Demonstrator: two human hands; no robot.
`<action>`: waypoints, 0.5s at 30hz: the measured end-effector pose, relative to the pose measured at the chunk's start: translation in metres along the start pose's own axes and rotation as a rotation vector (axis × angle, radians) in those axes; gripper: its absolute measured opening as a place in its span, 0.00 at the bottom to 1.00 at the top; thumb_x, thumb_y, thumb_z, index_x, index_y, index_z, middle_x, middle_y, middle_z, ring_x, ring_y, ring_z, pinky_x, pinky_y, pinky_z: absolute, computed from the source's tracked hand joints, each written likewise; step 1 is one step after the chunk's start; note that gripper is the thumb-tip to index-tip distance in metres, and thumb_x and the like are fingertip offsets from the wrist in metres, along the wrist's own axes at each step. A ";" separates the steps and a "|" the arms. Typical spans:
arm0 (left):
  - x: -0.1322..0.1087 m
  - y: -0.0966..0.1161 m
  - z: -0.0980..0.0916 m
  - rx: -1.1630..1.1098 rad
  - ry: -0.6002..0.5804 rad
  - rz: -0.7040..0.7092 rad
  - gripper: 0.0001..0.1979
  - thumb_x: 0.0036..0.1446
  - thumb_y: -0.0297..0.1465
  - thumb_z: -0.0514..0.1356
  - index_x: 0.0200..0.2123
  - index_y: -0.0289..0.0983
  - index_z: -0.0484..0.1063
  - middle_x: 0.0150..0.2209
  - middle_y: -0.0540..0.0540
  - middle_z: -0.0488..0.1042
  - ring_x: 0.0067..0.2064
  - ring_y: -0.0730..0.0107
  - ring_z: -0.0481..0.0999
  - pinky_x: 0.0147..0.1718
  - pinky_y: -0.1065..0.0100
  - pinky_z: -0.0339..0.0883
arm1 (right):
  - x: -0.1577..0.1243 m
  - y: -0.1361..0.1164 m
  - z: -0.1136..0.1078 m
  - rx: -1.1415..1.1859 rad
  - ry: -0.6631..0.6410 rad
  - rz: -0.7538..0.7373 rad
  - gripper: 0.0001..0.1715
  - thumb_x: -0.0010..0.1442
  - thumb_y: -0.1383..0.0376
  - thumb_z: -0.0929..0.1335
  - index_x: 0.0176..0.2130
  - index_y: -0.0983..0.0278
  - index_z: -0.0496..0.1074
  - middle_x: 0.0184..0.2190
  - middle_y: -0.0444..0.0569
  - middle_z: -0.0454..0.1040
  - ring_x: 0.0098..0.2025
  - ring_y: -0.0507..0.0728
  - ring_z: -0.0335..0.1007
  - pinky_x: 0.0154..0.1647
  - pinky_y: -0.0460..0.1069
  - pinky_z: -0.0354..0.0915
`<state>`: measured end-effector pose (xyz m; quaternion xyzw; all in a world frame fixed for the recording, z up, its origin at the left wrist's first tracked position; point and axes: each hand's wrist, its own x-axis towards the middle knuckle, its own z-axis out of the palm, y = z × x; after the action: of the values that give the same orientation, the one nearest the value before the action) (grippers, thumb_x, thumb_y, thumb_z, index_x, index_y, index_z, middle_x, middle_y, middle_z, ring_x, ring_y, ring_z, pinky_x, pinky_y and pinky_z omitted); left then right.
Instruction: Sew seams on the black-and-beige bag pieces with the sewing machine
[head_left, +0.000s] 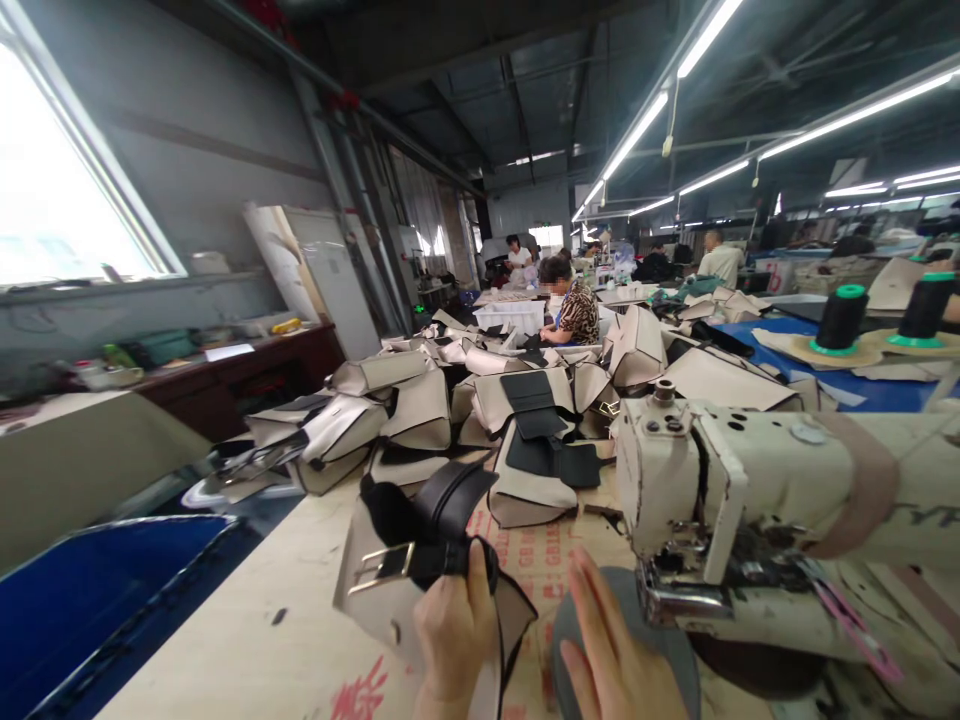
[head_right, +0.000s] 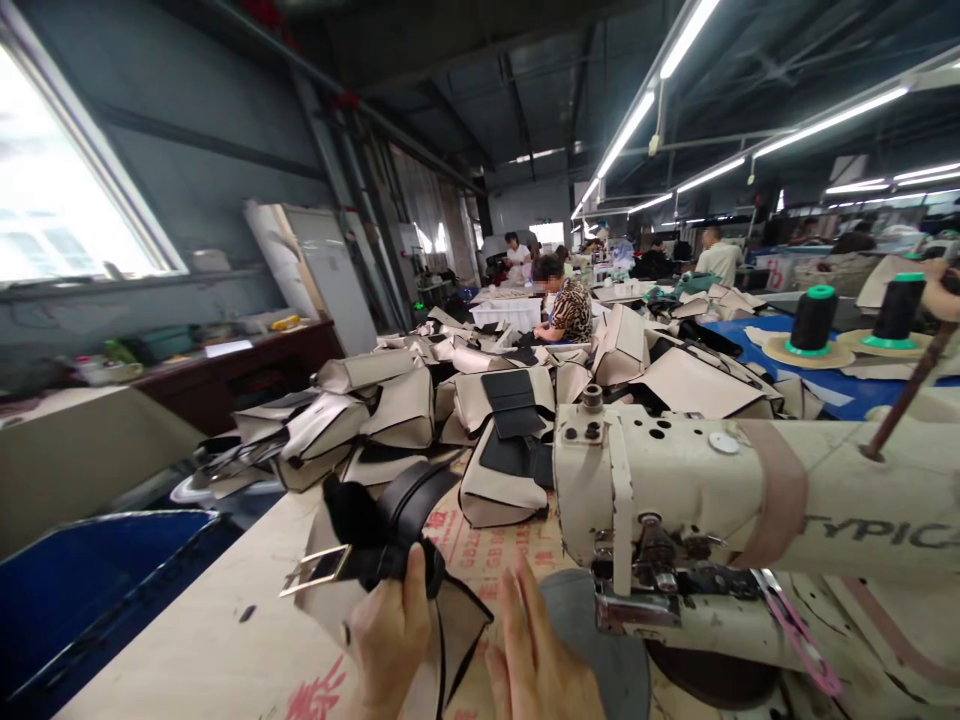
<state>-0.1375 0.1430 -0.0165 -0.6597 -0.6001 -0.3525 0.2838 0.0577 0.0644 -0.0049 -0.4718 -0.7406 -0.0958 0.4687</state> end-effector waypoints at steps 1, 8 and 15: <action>-0.003 0.006 -0.011 -0.021 0.066 0.085 0.20 0.62 0.33 0.46 0.29 0.31 0.75 0.13 0.46 0.68 0.17 0.68 0.70 0.19 0.69 0.55 | 0.007 -0.002 0.008 0.023 -0.032 -0.004 0.21 0.65 0.64 0.53 0.50 0.65 0.66 0.33 0.50 0.75 0.25 0.52 0.72 0.18 0.42 0.65; 0.037 0.099 -0.047 -0.193 0.207 0.344 0.15 0.61 0.26 0.47 0.35 0.32 0.73 0.16 0.46 0.69 0.18 0.69 0.70 0.18 0.69 0.53 | 0.013 0.042 -0.017 -0.126 0.270 -0.073 0.06 0.61 0.65 0.65 0.37 0.65 0.70 0.23 0.44 0.73 0.22 0.49 0.69 0.24 0.43 0.61; 0.056 0.134 -0.011 -0.363 -0.172 0.215 0.18 0.62 0.28 0.44 0.26 0.33 0.71 0.17 0.47 0.68 0.19 0.72 0.69 0.17 0.72 0.52 | 0.014 0.049 -0.009 -0.441 0.403 0.101 0.06 0.61 0.66 0.65 0.34 0.66 0.70 0.20 0.44 0.72 0.17 0.51 0.66 0.22 0.47 0.55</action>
<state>-0.0044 0.1517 0.0417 -0.7876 -0.4751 -0.3651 0.1441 0.1002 0.0936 -0.0038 -0.5700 -0.5694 -0.3225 0.4968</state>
